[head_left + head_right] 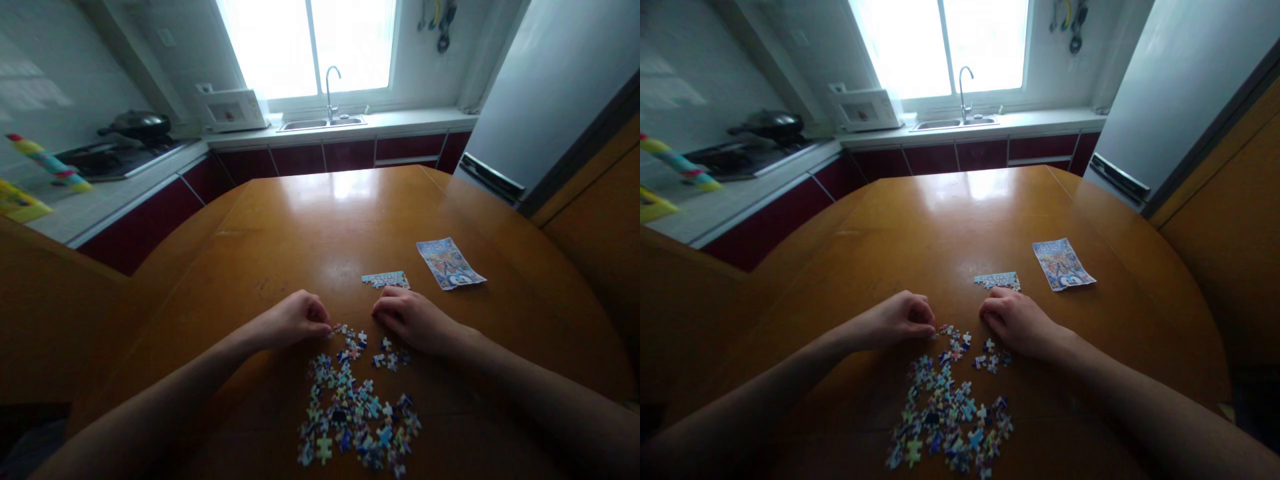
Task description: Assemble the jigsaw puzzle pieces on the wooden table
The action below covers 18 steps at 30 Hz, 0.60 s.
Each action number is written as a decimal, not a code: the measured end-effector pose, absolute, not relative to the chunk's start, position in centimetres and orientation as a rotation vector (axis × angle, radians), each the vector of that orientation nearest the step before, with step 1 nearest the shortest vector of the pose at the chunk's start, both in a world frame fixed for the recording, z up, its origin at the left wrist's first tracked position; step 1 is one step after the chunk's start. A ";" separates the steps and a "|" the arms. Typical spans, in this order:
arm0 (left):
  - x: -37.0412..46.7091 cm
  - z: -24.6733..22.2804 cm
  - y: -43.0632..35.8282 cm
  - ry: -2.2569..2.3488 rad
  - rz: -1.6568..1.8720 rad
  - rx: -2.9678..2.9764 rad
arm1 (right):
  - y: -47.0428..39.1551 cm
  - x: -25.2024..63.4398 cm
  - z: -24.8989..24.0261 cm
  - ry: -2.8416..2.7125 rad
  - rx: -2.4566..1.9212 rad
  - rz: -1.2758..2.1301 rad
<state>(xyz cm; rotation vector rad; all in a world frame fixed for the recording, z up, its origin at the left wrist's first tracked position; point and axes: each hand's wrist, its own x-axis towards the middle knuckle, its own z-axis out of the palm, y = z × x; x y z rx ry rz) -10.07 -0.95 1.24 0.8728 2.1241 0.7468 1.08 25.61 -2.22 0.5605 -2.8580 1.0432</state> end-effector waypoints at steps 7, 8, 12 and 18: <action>-9.9 0.4 -0.7 2.185 0.783 0.876 | 25.6 1.1 -2.1 -2.876 0.550 1.070; -10.1 0.4 -0.8 2.169 0.800 0.858 | 25.6 1.1 -2.0 -2.875 0.549 1.070; -11.1 0.0 -0.8 2.143 0.933 0.849 | 25.5 1.2 -2.0 -2.870 0.544 1.054; -12.9 -1.9 -0.7 2.303 1.252 1.052 | 25.6 1.2 -2.0 -2.874 0.563 1.046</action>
